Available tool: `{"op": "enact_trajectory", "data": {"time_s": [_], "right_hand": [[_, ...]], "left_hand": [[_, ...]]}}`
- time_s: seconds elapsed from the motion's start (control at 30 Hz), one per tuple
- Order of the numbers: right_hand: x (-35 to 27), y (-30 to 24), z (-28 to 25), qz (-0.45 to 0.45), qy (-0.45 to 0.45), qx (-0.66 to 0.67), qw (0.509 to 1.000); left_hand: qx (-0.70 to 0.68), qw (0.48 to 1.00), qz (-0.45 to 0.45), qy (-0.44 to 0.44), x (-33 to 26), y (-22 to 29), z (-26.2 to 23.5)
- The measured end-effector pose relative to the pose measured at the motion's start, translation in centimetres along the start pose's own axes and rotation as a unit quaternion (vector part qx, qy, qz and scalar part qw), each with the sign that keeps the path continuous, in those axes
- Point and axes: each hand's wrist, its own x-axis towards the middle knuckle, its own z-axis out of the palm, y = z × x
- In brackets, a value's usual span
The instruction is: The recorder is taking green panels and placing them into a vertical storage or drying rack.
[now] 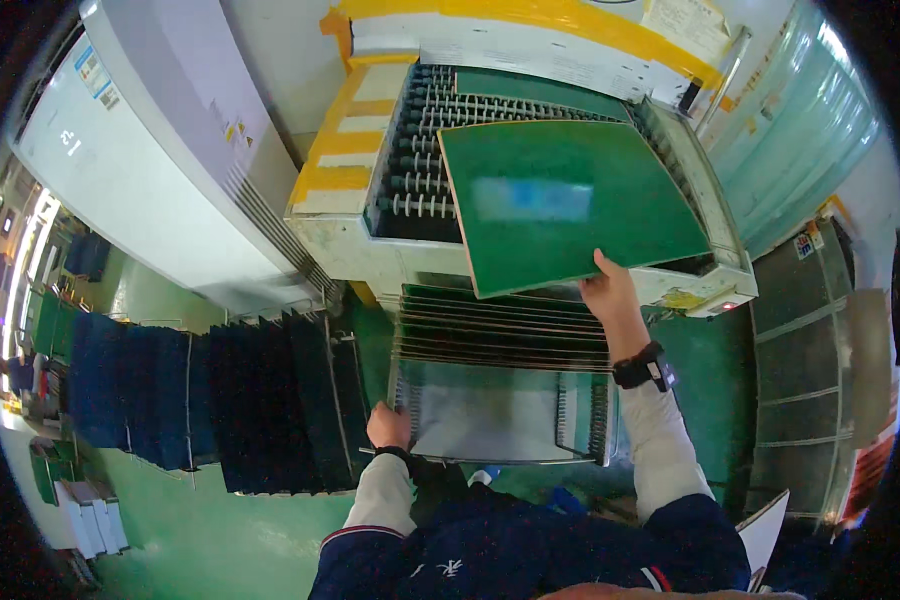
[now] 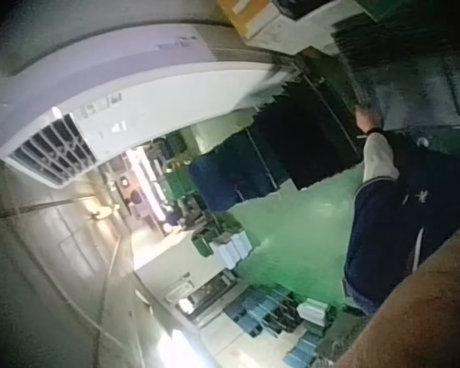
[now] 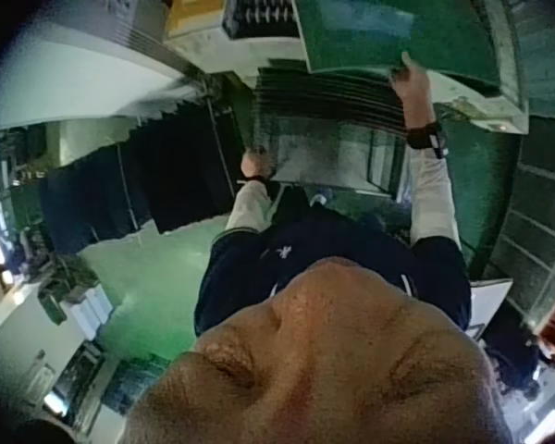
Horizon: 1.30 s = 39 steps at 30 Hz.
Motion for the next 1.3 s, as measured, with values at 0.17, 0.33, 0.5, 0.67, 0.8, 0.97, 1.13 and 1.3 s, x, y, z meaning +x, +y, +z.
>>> {"op": "enact_trajectory", "data": {"time_s": [0.17, 0.33, 0.5, 0.67, 0.8, 0.97, 1.13, 1.3], "right_hand": [[1.7, 1.1, 3.4, 0.060, 0.003, -0.014, 0.998], [3.0, 0.5, 5.2, 0.218, -0.109, -0.147, 0.959], [4.3, 0.8, 4.9, 0.220, -0.073, -0.178, 0.956], [4.1, 0.3, 5.8, 0.235, -0.096, -0.263, 0.931], [3.6, 1.1, 7.6, -0.120, -0.118, -0.537, 0.827], [5.6, 3.1, 5.9, -0.431, -0.086, -0.766, 0.469], [6.0, 3.4, 6.5, -0.363, -0.065, -0.820, 0.437], [10.6, 1.2, 3.4, -0.383, -0.075, -0.816, 0.427]], "left_hand": [[0.002, 1.000, -0.013, 0.004, -0.3, -0.1, -0.2], [0.012, 1.000, -0.009, 0.007, -0.3, 0.1, -0.4], [0.012, 1.000, -0.021, 0.009, -0.3, -0.1, -0.1], [0.026, 0.999, -0.023, -0.014, 0.0, -0.6, 0.1], [0.027, 0.999, -0.025, -0.003, 0.1, -0.5, 0.4], [0.008, 1.000, -0.023, -0.007, -0.1, -0.1, 0.2], [-0.015, 0.995, -0.036, -0.087, 0.3, -1.4, -0.1], [-0.006, 1.000, 0.013, 0.017, -0.2, 0.4, 0.1]]}}
